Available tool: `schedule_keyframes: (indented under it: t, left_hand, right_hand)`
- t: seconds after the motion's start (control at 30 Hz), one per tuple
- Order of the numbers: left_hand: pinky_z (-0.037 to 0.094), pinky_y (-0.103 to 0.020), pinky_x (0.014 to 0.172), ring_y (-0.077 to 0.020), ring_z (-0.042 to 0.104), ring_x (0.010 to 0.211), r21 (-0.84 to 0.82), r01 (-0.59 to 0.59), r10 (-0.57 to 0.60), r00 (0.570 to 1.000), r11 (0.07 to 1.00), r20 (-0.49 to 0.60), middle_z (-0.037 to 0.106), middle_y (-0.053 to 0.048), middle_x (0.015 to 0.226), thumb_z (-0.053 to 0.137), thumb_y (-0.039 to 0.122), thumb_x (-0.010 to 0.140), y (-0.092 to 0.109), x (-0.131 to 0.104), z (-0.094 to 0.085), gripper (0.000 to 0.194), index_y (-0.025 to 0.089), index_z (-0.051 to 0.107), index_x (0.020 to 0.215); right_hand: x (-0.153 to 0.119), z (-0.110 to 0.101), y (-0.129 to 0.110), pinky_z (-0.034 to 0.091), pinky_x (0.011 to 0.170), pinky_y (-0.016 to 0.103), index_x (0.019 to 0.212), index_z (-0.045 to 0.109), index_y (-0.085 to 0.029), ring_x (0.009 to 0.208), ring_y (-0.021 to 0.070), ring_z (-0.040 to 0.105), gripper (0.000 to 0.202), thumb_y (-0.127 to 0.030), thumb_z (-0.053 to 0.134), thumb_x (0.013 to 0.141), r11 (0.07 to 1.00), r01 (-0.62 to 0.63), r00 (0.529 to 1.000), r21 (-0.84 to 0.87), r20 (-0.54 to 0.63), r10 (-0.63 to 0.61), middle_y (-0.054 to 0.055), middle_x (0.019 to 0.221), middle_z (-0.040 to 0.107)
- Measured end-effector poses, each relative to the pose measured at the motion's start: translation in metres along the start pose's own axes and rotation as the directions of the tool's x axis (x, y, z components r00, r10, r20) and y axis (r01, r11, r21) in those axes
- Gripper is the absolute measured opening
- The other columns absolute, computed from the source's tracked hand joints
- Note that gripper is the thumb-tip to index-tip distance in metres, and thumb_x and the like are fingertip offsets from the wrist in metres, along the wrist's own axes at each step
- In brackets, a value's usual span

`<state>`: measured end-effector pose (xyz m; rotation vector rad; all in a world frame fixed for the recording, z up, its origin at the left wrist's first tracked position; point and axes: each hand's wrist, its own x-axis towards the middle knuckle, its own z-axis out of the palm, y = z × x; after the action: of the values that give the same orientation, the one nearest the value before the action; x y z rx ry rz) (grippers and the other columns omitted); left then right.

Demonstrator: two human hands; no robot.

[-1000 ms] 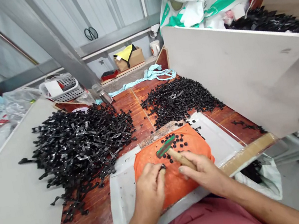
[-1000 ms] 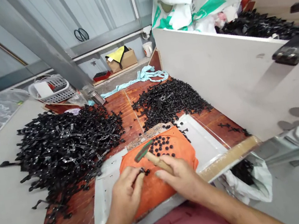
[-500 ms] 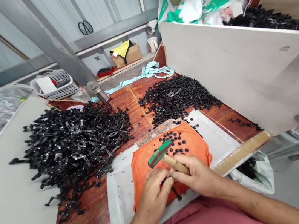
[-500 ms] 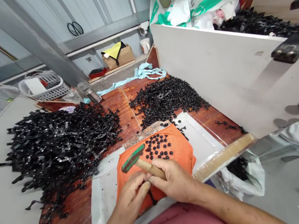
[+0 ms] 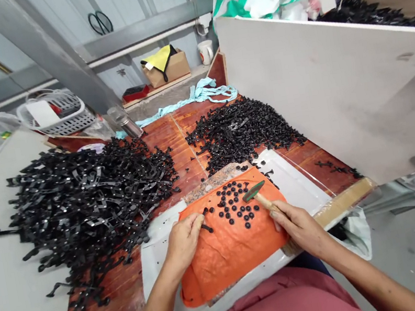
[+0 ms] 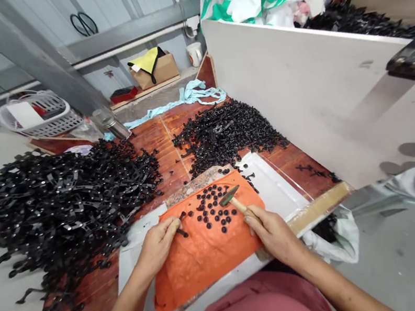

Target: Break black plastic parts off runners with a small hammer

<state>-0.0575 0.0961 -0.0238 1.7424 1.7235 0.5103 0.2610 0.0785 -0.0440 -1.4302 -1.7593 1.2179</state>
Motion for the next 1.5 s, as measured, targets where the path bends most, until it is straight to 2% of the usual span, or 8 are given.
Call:
schedule_keyframes:
  t: [0.23,0.47,0.73,1.13,1.2,1.3,1.4,1.5]
  left_hand:
    - [0.037,-0.029,0.070,-0.0183,0.061,0.067,0.091,-0.003,0.000,1.000,0.996,0.028,0.061,0.001,0.065,0.033,0.046,0.098,0.009,0.005,0.003,0.043,0.023,0.052,0.068]
    - [0.034,-0.033,0.077,-0.0192,0.062,0.068,0.255,-0.066,0.064,0.998,0.965,0.017,0.066,0.001,0.066,0.036,0.039,0.100,0.013,0.005,0.004,0.042,0.022,0.054,0.066]
    - [0.033,-0.031,0.074,-0.0176,0.060,0.066,0.187,-0.048,0.046,0.999,0.981,0.017,0.064,0.002,0.066,0.034,0.041,0.101,0.011,0.004,0.002,0.043,0.022,0.054,0.068]
    - [0.034,-0.031,0.075,-0.0165,0.056,0.061,0.257,-0.069,0.056,0.997,0.964,0.057,0.058,0.002,0.058,0.036,0.036,0.099,0.012,0.009,0.002,0.041,0.022,0.050,0.063]
    - [0.034,-0.030,0.072,-0.0163,0.055,0.060,0.230,-0.070,0.053,0.995,0.971,0.081,0.056,0.003,0.058,0.036,0.037,0.098,0.011,0.011,0.001,0.041,0.022,0.051,0.063]
    - [0.032,-0.028,0.066,-0.0158,0.052,0.058,0.209,-0.083,0.062,0.993,0.974,0.103,0.053,0.003,0.056,0.037,0.040,0.098,0.011,0.013,0.000,0.042,0.022,0.050,0.061]
    - [0.031,-0.028,0.065,-0.0157,0.051,0.057,0.214,-0.091,0.070,0.992,0.973,0.104,0.056,0.003,0.058,0.037,0.040,0.097,0.012,0.012,-0.001,0.042,0.022,0.050,0.062]
    - [0.032,-0.029,0.068,-0.0170,0.056,0.060,0.229,-0.078,0.053,0.992,0.970,0.111,0.061,0.001,0.061,0.037,0.039,0.098,0.015,0.011,-0.002,0.040,0.022,0.053,0.065]
  right_hand:
    - [0.002,0.002,0.003,0.039,0.063,0.026,0.080,0.050,-0.022,0.065,0.0148,0.049,0.036,-0.046,0.040,0.105,0.999,-0.010,1.000,0.044,0.006,0.010,-0.004,0.069,0.050]
    - [0.002,0.001,0.001,0.039,0.062,0.027,0.082,0.051,-0.022,0.064,0.0149,0.049,0.036,-0.048,0.040,0.105,0.999,-0.017,1.000,0.050,0.012,0.016,-0.004,0.068,0.051]
    - [0.002,0.000,-0.001,0.038,0.064,0.027,0.079,0.048,-0.023,0.065,0.0143,0.049,0.037,-0.047,0.039,0.106,0.998,-0.027,0.999,0.053,0.025,0.026,-0.005,0.069,0.048]
    - [0.002,-0.003,-0.005,0.039,0.061,0.026,0.080,0.049,-0.023,0.062,0.0147,0.050,0.034,-0.043,0.040,0.105,1.000,-0.021,0.999,-0.018,0.034,0.022,-0.005,0.067,0.050]
    - [0.003,-0.006,-0.014,0.039,0.062,0.027,0.088,0.056,-0.023,0.064,0.0160,0.054,0.029,-0.041,0.041,0.105,0.993,0.010,0.999,-0.121,0.044,-0.005,-0.004,0.070,0.055]
    - [0.009,-0.007,-0.032,0.044,0.069,0.029,0.115,0.063,-0.025,0.078,0.0201,0.065,0.027,-0.037,0.040,0.106,0.958,0.081,0.995,-0.275,0.076,-0.063,0.001,0.089,0.069]
    - [0.020,-0.003,-0.050,0.049,0.078,0.032,0.140,0.056,-0.033,0.093,0.0236,0.071,0.037,-0.033,0.041,0.106,0.922,0.169,0.981,-0.348,0.145,-0.126,0.004,0.110,0.075]
    - [0.031,0.005,-0.063,0.052,0.084,0.033,0.150,0.049,-0.036,0.097,0.0241,0.072,0.048,-0.026,0.047,0.103,0.895,0.257,0.963,-0.365,0.171,-0.206,0.005,0.113,0.077]
